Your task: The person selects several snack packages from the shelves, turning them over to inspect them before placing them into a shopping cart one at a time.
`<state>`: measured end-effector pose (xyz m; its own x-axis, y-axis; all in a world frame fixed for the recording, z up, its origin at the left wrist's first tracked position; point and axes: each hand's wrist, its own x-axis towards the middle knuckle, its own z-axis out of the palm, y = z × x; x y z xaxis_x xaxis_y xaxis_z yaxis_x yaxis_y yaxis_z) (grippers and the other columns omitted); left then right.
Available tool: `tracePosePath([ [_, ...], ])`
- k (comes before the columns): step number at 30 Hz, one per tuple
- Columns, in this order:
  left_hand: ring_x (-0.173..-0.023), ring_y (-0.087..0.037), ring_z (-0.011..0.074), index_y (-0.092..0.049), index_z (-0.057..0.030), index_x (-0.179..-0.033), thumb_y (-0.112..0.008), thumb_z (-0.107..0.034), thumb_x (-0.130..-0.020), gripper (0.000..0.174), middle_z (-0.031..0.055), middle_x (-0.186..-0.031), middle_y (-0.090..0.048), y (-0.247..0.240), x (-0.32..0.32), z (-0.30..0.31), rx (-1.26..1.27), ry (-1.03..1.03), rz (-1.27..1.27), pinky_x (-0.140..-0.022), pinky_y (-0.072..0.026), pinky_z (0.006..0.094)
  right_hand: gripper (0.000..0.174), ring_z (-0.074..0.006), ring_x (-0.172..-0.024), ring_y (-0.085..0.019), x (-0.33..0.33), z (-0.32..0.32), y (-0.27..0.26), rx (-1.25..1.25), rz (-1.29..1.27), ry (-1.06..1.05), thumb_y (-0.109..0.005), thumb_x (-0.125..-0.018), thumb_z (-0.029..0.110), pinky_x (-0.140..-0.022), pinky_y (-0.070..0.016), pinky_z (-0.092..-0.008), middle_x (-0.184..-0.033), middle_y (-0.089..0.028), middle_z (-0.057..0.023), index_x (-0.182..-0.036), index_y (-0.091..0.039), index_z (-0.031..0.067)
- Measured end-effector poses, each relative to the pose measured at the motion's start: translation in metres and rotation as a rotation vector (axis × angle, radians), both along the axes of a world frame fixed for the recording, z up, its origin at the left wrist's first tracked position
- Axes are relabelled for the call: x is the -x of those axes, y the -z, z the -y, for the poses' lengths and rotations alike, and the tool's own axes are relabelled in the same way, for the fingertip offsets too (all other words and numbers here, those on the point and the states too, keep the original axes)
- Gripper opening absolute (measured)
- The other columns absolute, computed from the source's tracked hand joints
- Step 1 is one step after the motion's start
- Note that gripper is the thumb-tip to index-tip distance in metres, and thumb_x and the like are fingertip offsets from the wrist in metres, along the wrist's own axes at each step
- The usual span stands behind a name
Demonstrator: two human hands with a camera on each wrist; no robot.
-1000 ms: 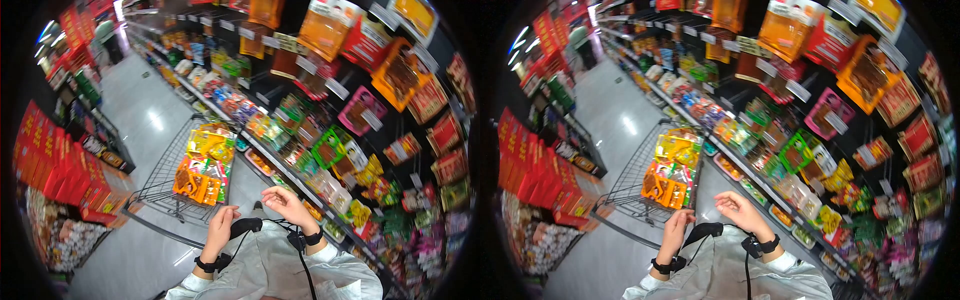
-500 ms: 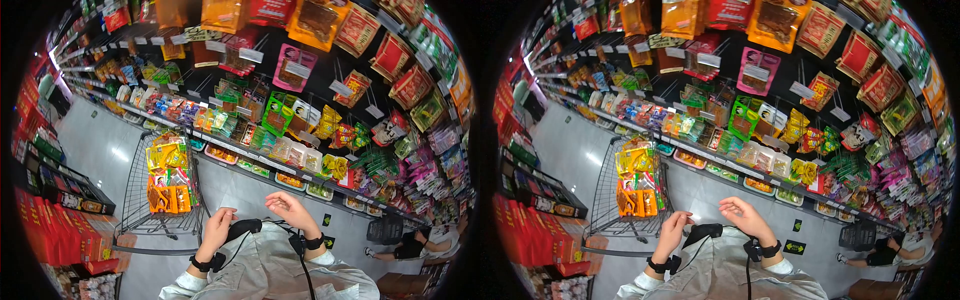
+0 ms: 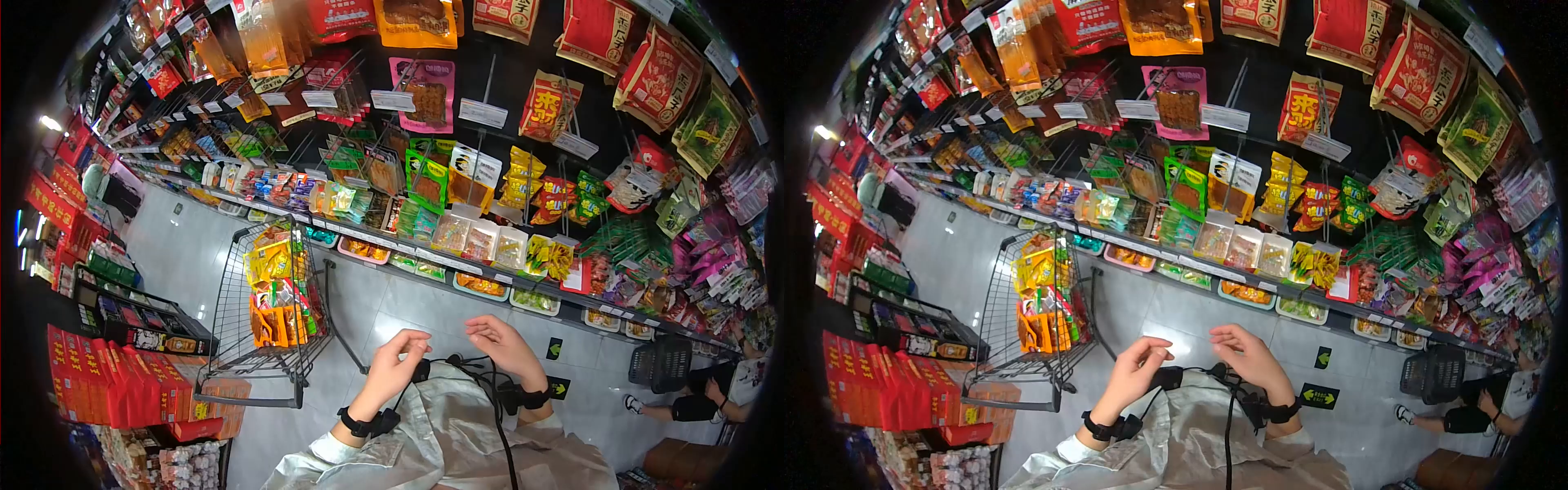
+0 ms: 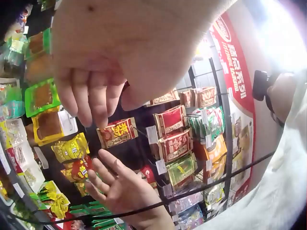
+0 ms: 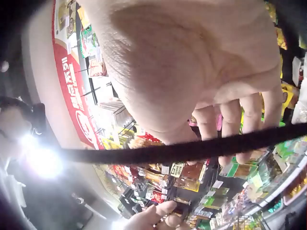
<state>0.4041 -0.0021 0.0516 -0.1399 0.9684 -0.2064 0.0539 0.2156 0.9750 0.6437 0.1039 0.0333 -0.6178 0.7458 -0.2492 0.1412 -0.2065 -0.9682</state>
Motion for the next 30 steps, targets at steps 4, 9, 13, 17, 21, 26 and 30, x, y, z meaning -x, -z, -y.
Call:
tracePosePath([
  [4,-0.094,-0.071,0.0143,-0.066,-0.0028,-0.118,-0.060,-0.011,-0.099,0.022,0.0078,-0.097,-0.075,-0.016,-0.014,-0.016,-0.043,0.067,-0.145,-0.082,-0.0545,0.0289,0.029,-0.0124,-0.109,-0.060,-0.017,-0.013,0.011,0.054,-0.045,0.020,-0.061,-0.100,0.007,-0.096,-0.0485,-0.0280,-0.114,-0.063,-0.0060,-0.128,-0.057,0.0016],
  [9,-0.092,-0.069,0.0128,-0.066,-0.0010,-0.116,-0.060,-0.011,-0.100,0.020,0.0076,-0.094,-0.074,-0.018,0.000,-0.036,-0.009,0.051,-0.152,-0.085,-0.0524,0.0285,0.027,-0.0137,-0.106,-0.061,-0.001,-0.027,0.017,0.044,-0.061,0.048,-0.060,-0.100,0.008,-0.094,-0.0494,-0.0284,-0.114,-0.064,-0.0070,-0.126,-0.059,0.0013],
  [13,-0.092,-0.070,0.0136,-0.066,-0.0007,-0.116,-0.060,-0.011,-0.100,0.020,0.0081,-0.093,-0.073,-0.008,0.027,-0.056,-0.019,0.042,-0.129,-0.085,-0.0528,0.0291,0.027,-0.0133,-0.107,-0.061,0.029,-0.046,0.008,0.038,-0.039,0.020,-0.060,-0.100,0.007,-0.094,-0.0492,-0.0281,-0.113,-0.064,-0.0066,-0.126,-0.058,0.0007],
  [17,-0.094,-0.072,0.0154,-0.066,-0.0003,-0.115,-0.059,-0.010,-0.099,0.020,0.0088,-0.095,-0.075,0.006,0.075,-0.086,-0.099,0.085,-0.123,-0.083,-0.0542,0.0287,0.028,-0.0124,-0.106,-0.061,0.072,-0.071,0.004,-0.018,-0.013,0.042,-0.061,-0.100,0.008,-0.093,-0.0493,-0.0277,-0.112,-0.064,-0.0060,-0.127,-0.058,0.0014],
  [21,-0.091,-0.073,0.0164,-0.066,-0.0005,-0.114,-0.059,-0.010,-0.099,0.019,0.0101,-0.093,-0.074,0.010,0.142,-0.122,-0.139,0.102,-0.097,-0.082,-0.0540,0.0290,0.028,-0.0119,-0.104,-0.062,0.131,-0.106,-0.012,-0.113,-0.019,0.117,-0.061,-0.100,0.008,-0.092,-0.0495,-0.0271,-0.111,-0.065,-0.0053,-0.127,-0.057,0.0025],
  [26,-0.089,-0.072,0.0164,-0.066,0.0001,-0.114,-0.060,-0.011,-0.099,0.019,0.0105,-0.093,-0.075,-0.018,0.219,-0.167,-0.247,0.062,-0.079,-0.081,-0.0533,0.0290,0.034,-0.0134,-0.104,-0.062,0.203,-0.153,-0.037,-0.300,-0.152,0.406,-0.061,-0.098,0.004,-0.091,-0.0494,-0.0264,-0.111,-0.064,-0.0061,-0.131,-0.052,0.0035],
  [30,-0.092,-0.070,0.0146,-0.063,0.0003,-0.117,-0.058,-0.010,-0.100,0.020,0.0083,-0.095,-0.074,-0.030,0.259,-0.200,-0.314,0.032,0.048,-0.084,-0.0525,0.0287,0.058,-0.0232,-0.130,-0.050,0.244,-0.187,-0.066,-0.454,-0.270,0.642,-0.063,-0.095,0.005,-0.105,-0.0454,-0.0352,-0.143,-0.048,-0.0136,-0.147,-0.037,0.0053],
])
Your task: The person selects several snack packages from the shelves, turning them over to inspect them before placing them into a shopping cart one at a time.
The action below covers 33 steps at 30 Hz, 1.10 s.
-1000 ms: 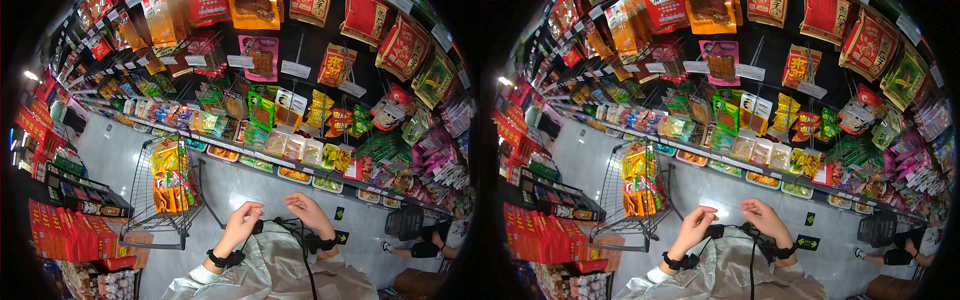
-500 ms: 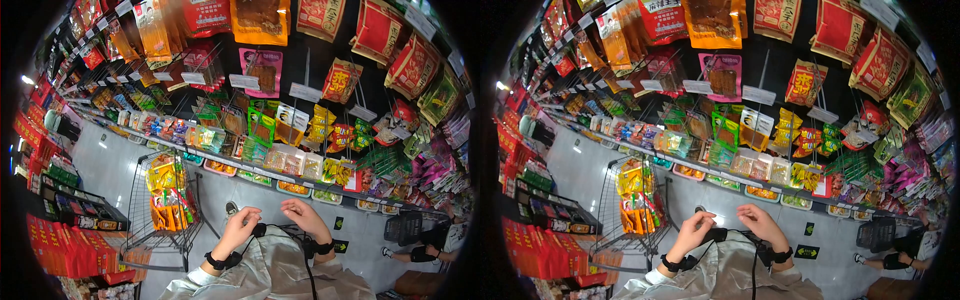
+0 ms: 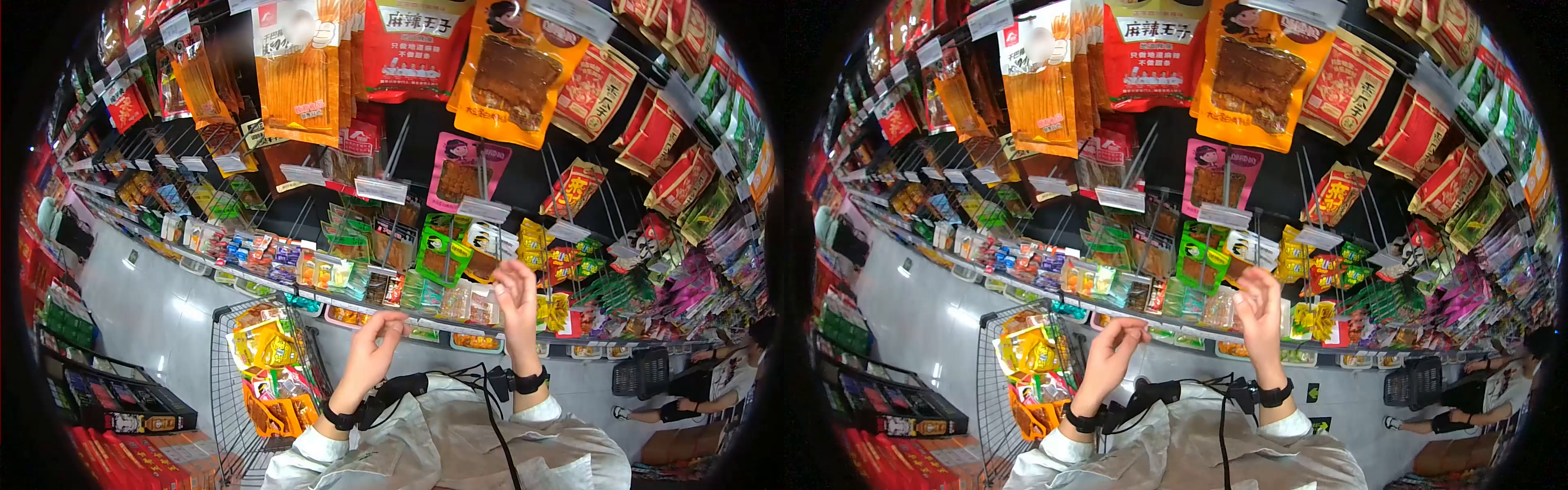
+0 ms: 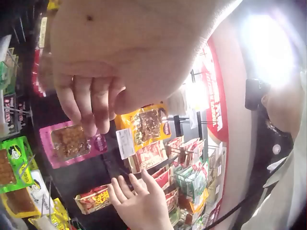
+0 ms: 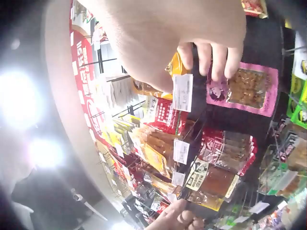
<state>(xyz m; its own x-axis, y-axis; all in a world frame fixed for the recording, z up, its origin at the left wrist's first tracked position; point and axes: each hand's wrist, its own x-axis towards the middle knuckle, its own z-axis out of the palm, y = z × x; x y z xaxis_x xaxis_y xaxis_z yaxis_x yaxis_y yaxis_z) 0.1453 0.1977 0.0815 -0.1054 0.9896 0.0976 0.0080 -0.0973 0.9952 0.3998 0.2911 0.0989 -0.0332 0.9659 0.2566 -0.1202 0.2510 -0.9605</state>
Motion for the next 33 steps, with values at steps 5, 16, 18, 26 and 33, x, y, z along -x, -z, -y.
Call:
tracePosePath([
  [5,-0.102,-0.067,0.0148,-0.058,-0.0002,-0.126,-0.057,-0.005,-0.100,0.027,0.0090,-0.112,-0.070,-0.036,0.017,-0.044,-0.088,0.019,0.077,-0.091,-0.0514,0.0286,0.078,-0.0327,-0.149,-0.027,0.022,-0.046,-0.042,-0.252,0.067,0.151,-0.063,-0.095,0.007,-0.120,-0.0241,-0.0485,-0.161,-0.025,-0.0187,-0.159,-0.018,0.0085],
  [16,-0.135,-0.049,0.0267,-0.038,0.0007,-0.148,-0.065,-0.007,-0.095,0.061,0.0188,-0.147,-0.045,-0.117,-0.025,-0.171,-0.357,0.115,-0.025,-0.107,-0.0447,0.0390,0.087,-0.0366,-0.152,-0.022,0.024,-0.135,-0.070,-0.273,-0.144,0.081,-0.064,-0.097,0.011,-0.122,-0.0205,-0.0495,-0.163,-0.017,-0.0267,-0.162,-0.005,0.0122],
  [18,-0.140,-0.042,0.0295,-0.031,0.0009,-0.153,-0.067,-0.009,-0.094,0.069,0.0209,-0.151,-0.040,-0.121,-0.037,-0.200,-0.399,0.084,-0.028,-0.112,-0.0404,0.0419,0.090,-0.0368,-0.152,-0.022,0.025,-0.144,-0.073,-0.243,-0.212,0.053,-0.063,-0.098,0.010,-0.122,-0.0218,-0.0484,-0.163,-0.015,-0.0280,-0.162,0.000,0.0133],
  [26,-0.145,-0.036,0.0322,-0.011,0.0003,-0.158,-0.065,-0.009,-0.095,0.084,0.0285,-0.154,-0.032,-0.146,-0.065,-0.258,-0.236,0.109,0.419,-0.116,-0.0350,0.0411,0.083,-0.0360,-0.148,-0.031,0.027,-0.164,-0.081,-0.322,-0.352,0.001,-0.059,-0.099,0.008,-0.120,-0.0273,-0.0469,-0.161,-0.024,-0.0245,-0.162,-0.004,0.0122],
  [33,-0.111,-0.059,0.0145,-0.035,0.0011,-0.150,-0.065,-0.011,-0.097,0.062,0.0102,-0.124,-0.059,-0.146,-0.058,-0.269,-0.194,0.112,0.431,-0.099,-0.0456,0.0288,0.078,-0.0331,-0.146,-0.032,0.030,-0.160,-0.092,-0.317,-0.305,0.196,-0.063,-0.096,0.008,-0.118,-0.0294,-0.0441,-0.155,-0.030,-0.0221,-0.159,-0.017,0.0075],
])
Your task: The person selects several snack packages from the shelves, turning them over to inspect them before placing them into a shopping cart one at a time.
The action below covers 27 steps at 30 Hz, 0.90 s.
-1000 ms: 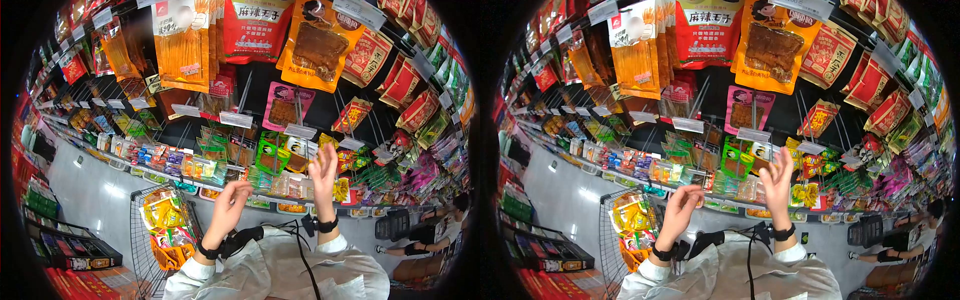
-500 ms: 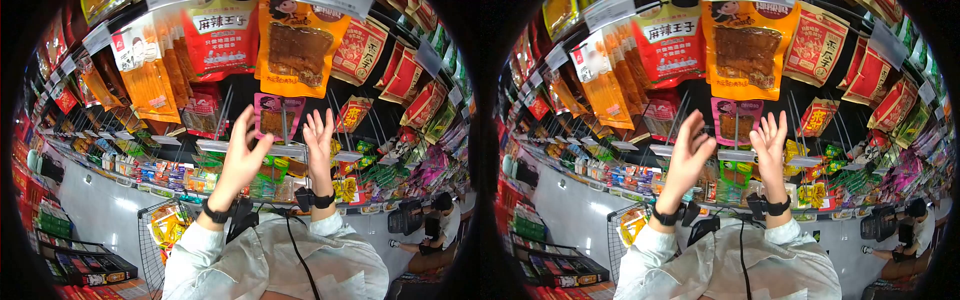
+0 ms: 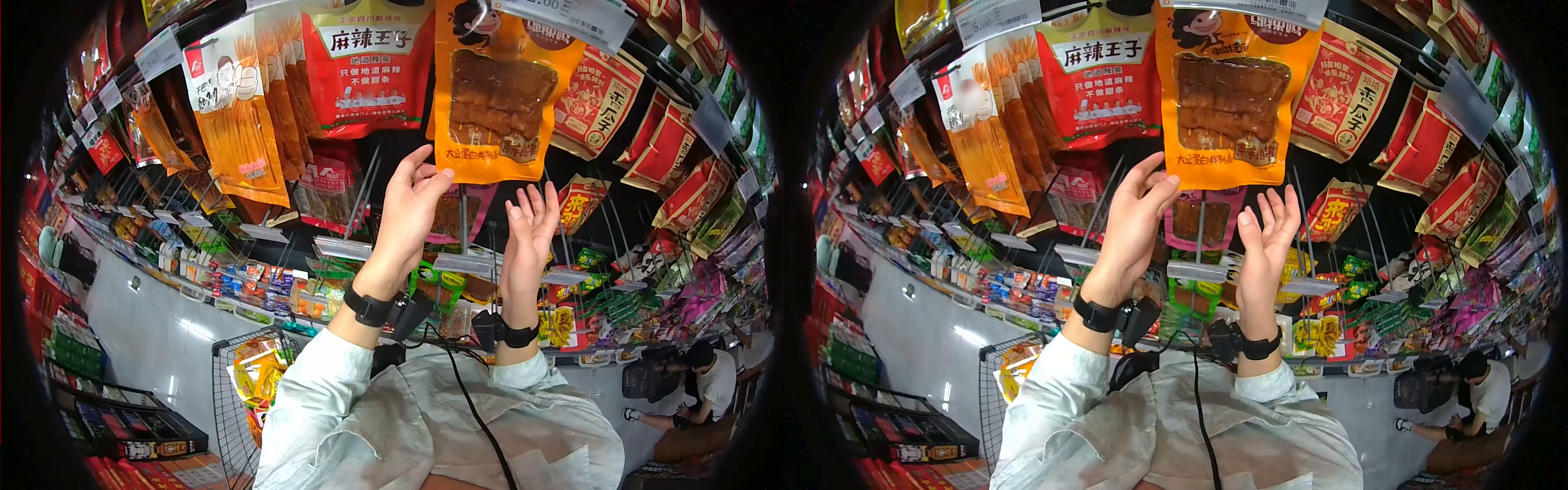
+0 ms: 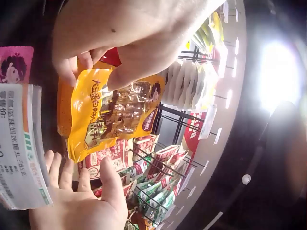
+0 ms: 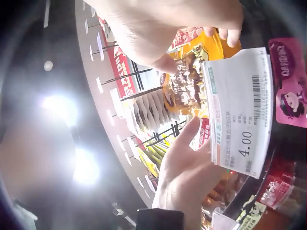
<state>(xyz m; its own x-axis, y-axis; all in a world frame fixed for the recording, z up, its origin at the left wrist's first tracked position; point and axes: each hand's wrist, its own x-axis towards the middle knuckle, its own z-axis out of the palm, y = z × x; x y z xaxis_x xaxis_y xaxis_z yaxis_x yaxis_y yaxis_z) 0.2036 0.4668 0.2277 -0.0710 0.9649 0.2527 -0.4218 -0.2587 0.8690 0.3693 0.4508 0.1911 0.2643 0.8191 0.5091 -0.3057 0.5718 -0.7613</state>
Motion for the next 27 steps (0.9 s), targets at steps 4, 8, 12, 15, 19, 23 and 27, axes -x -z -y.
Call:
tracePosePath([
  [4,-0.105,-0.059,0.0107,-0.051,0.0016,-0.140,-0.063,-0.013,-0.099,0.045,0.0046,-0.114,-0.064,-0.009,-0.009,-0.001,-0.025,0.053,-0.029,-0.095,-0.0457,0.0253,0.077,-0.0345,-0.147,-0.031,0.001,0.000,0.002,0.078,-0.059,-0.007,-0.062,-0.097,0.007,-0.118,-0.0312,-0.0417,-0.158,-0.025,-0.0251,-0.159,-0.015,0.0072],
  [8,-0.099,-0.061,0.0099,-0.060,0.0038,-0.127,-0.057,-0.012,-0.103,0.029,0.0062,-0.110,-0.065,-0.013,-0.008,0.007,-0.107,0.106,-0.085,-0.090,-0.0481,0.0264,0.075,-0.0363,-0.145,-0.035,0.001,0.008,-0.005,0.058,-0.139,-0.108,-0.058,-0.099,0.005,-0.116,-0.0362,-0.0439,-0.158,-0.026,-0.0268,-0.159,-0.013,0.0079],
  [12,-0.100,-0.060,0.0103,-0.063,0.0009,-0.117,-0.051,-0.014,-0.106,0.022,0.0055,-0.109,-0.064,-0.016,-0.006,0.020,-0.222,0.029,-0.079,-0.091,-0.0473,0.0273,0.069,-0.0369,-0.138,-0.046,0.001,0.022,-0.008,0.024,-0.178,-0.165,-0.054,-0.102,0.006,-0.111,-0.0427,-0.0462,-0.156,-0.034,-0.0267,-0.159,-0.015,0.0084],
  [15,-0.111,-0.062,0.0138,-0.057,-0.0015,-0.125,-0.048,-0.016,-0.107,0.025,0.0072,-0.119,-0.065,-0.028,-0.004,0.036,-0.168,0.174,0.062,-0.097,-0.0488,0.0299,0.061,-0.0320,-0.138,-0.047,0.002,0.027,-0.010,0.000,-0.159,-0.099,-0.053,-0.102,0.015,-0.114,-0.0364,-0.0479,-0.153,-0.040,-0.0218,-0.156,-0.026,0.0054],
  [19,-0.114,-0.064,0.0166,-0.053,-0.0028,-0.131,-0.047,-0.017,-0.108,0.028,0.0089,-0.126,-0.063,-0.039,0.000,0.052,-0.117,0.276,0.115,-0.097,-0.0518,0.0318,0.053,-0.0239,-0.132,-0.050,-0.003,0.026,-0.012,-0.007,-0.082,-0.041,-0.054,-0.102,0.015,-0.113,-0.0357,-0.0440,-0.146,-0.049,-0.0154,-0.150,-0.037,0.0012],
  [23,-0.117,-0.063,0.0186,-0.052,-0.0017,-0.132,-0.047,-0.015,-0.107,0.029,0.0109,-0.129,-0.063,-0.037,-0.003,0.067,-0.157,0.337,0.121,-0.098,-0.0526,0.0331,0.047,-0.0246,-0.131,-0.052,-0.010,0.040,-0.013,-0.076,-0.130,-0.113,-0.051,-0.104,0.013,-0.113,-0.0380,-0.0414,-0.142,-0.053,-0.0149,-0.148,-0.039,-0.0004],
  [27,-0.118,-0.061,0.0174,-0.052,-0.0007,-0.132,-0.046,-0.011,-0.107,0.027,0.0107,-0.131,-0.062,-0.035,-0.003,0.082,-0.217,0.361,0.120,-0.102,-0.0484,0.0333,0.052,-0.0216,-0.119,-0.060,-0.007,0.057,-0.030,-0.105,-0.193,-0.095,-0.054,-0.100,-0.001,-0.105,-0.0474,-0.0372,-0.133,-0.059,-0.0140,-0.148,-0.036,-0.0021],
])
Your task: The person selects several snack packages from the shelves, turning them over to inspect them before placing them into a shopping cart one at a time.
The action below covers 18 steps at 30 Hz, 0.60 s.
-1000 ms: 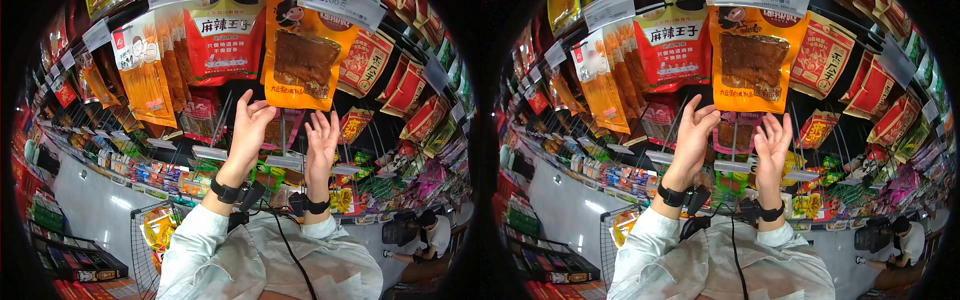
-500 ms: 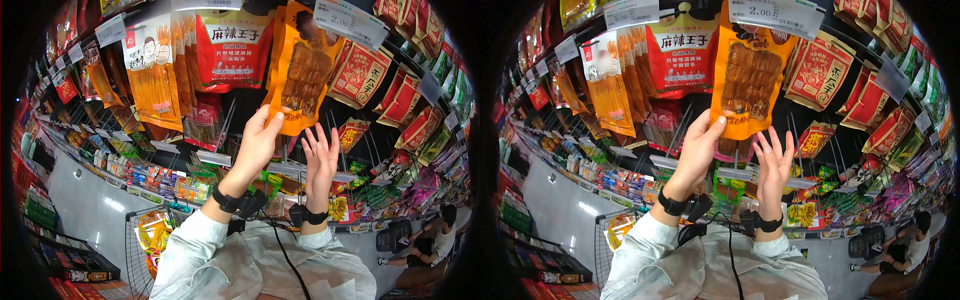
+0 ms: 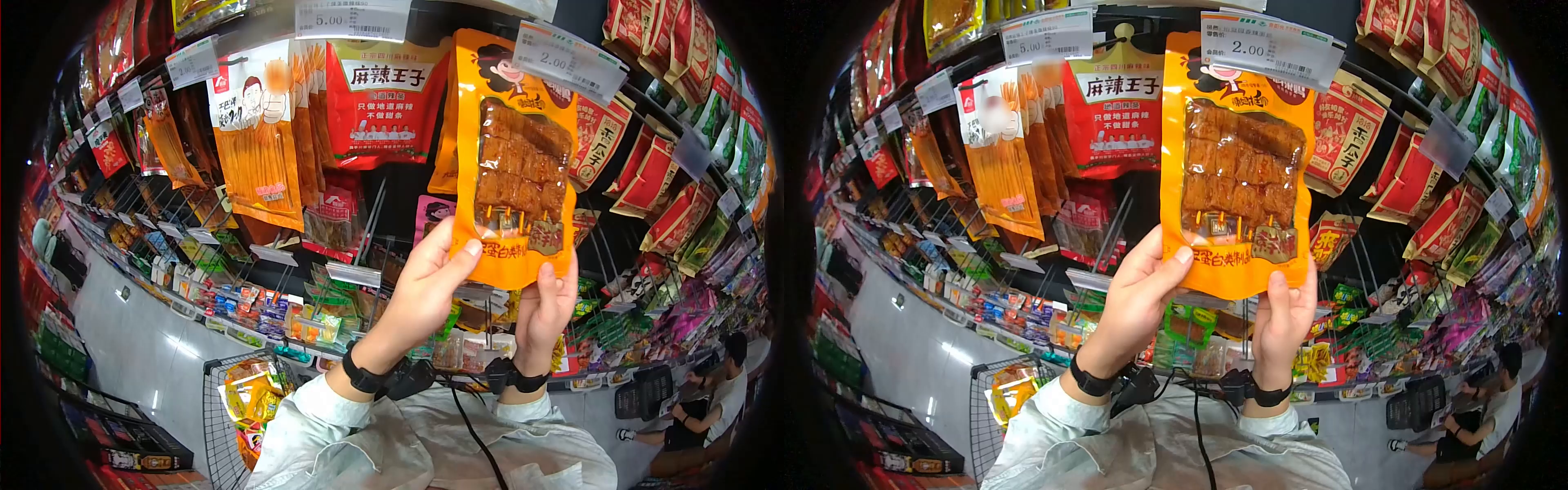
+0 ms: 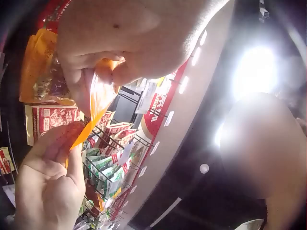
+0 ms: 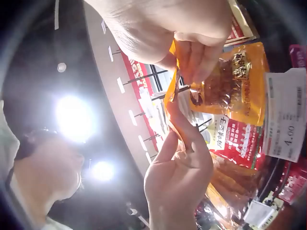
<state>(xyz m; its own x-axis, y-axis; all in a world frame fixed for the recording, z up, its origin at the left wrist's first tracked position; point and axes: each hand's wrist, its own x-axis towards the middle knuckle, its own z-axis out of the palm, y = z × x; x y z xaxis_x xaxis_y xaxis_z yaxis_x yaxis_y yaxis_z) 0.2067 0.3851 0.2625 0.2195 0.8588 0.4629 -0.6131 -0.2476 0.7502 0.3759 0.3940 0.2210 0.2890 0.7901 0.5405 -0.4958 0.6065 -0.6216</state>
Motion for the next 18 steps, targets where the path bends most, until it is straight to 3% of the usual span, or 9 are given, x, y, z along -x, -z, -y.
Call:
tracePosePath([
  [6,-0.108,-0.064,0.0143,-0.054,-0.0028,-0.128,-0.051,-0.015,-0.105,0.026,0.0081,-0.119,-0.065,-0.002,0.011,0.023,0.085,-0.012,-0.054,-0.094,-0.0509,0.0299,0.056,-0.0229,-0.119,-0.059,0.003,0.017,-0.001,-0.094,0.005,0.097,-0.055,-0.095,-0.006,-0.105,-0.0473,-0.0392,-0.132,-0.058,-0.0138,-0.147,-0.035,0.0015],
  [12,-0.111,-0.061,0.0138,-0.056,-0.0019,-0.126,-0.053,-0.015,-0.105,0.026,0.0063,-0.118,-0.064,-0.004,0.016,0.041,0.041,-0.071,-0.038,-0.099,-0.0465,0.0305,0.059,-0.0243,-0.123,-0.056,0.005,0.029,0.003,-0.168,0.011,0.113,-0.056,-0.091,-0.009,-0.110,-0.0433,-0.0435,-0.135,-0.056,-0.0131,-0.145,-0.035,0.0032],
  [18,-0.115,-0.059,0.0135,-0.057,-0.0016,-0.125,-0.054,-0.015,-0.104,0.025,0.0053,-0.121,-0.063,-0.005,0.020,0.060,0.064,0.002,-0.024,-0.103,-0.0439,0.0315,0.060,-0.0243,-0.123,-0.056,0.004,0.047,0.007,-0.207,0.045,0.153,-0.057,-0.090,-0.008,-0.111,-0.0412,-0.0444,-0.136,-0.055,-0.0127,-0.145,-0.035,0.0038],
])
